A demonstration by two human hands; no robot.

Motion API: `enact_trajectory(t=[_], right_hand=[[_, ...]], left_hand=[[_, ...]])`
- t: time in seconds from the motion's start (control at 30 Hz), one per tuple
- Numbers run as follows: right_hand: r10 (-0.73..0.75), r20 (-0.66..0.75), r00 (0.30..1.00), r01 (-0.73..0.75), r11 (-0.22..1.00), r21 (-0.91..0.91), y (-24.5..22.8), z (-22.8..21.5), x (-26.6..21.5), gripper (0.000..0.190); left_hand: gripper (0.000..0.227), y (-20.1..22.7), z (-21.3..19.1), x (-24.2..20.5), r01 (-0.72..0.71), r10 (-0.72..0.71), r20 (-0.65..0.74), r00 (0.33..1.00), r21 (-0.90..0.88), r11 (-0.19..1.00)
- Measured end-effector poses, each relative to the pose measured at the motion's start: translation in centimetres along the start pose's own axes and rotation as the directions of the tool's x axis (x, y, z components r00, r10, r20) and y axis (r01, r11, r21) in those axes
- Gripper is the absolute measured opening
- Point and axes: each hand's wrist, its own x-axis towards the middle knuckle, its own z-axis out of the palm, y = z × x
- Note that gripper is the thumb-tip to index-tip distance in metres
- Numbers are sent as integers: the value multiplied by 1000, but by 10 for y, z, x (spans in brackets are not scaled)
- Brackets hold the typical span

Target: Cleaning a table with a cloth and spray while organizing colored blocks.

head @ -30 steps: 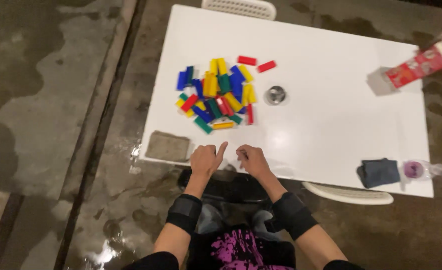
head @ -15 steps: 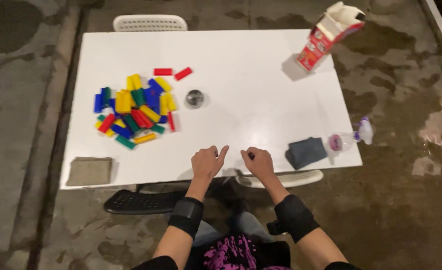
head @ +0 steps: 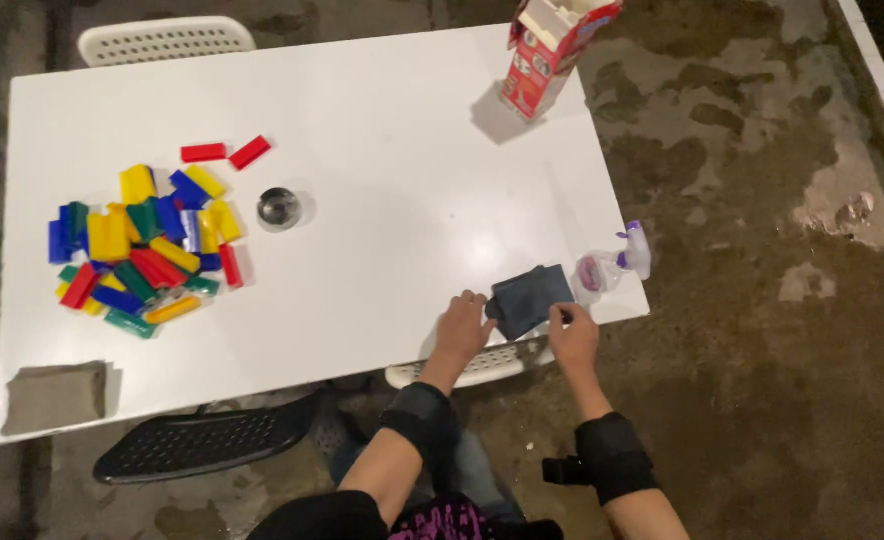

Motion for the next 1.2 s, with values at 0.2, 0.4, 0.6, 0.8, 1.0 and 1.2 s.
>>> enact_trajectory(t=[0.2, 0.4, 0.6, 0.8, 1.0, 1.2], right_hand=[[222, -146, 964, -240, 964, -115, 47, -27, 33, 64], [141, -177, 974, -109, 977, 182, -1, -46, 78, 78], [-21, -127, 992, 64, 937, 345, -8, -40, 103, 59], [70, -26, 997, -59, 949, 309, -31, -31, 97, 35], [71, 183, 981, -157, 845, 511, -44, 10, 93, 23], [-151, 289, 945, 52, 945, 322, -103, 15, 67, 20]], left_hand=[[76, 32, 49, 31, 10, -13, 65, 998, 47, 999], [78, 30, 86, 56, 154, -203, 179, 963, 254, 955], [38, 19, 59, 50, 183, -174, 181, 968, -36, 982], [48, -39, 20, 27, 321, -316, 70, 946, -325, 889], [52, -85, -78, -10, 418, -459, -111, 881, -269, 868], [77, -107, -91, -57, 261, -289, -124, 949, -204, 944]])
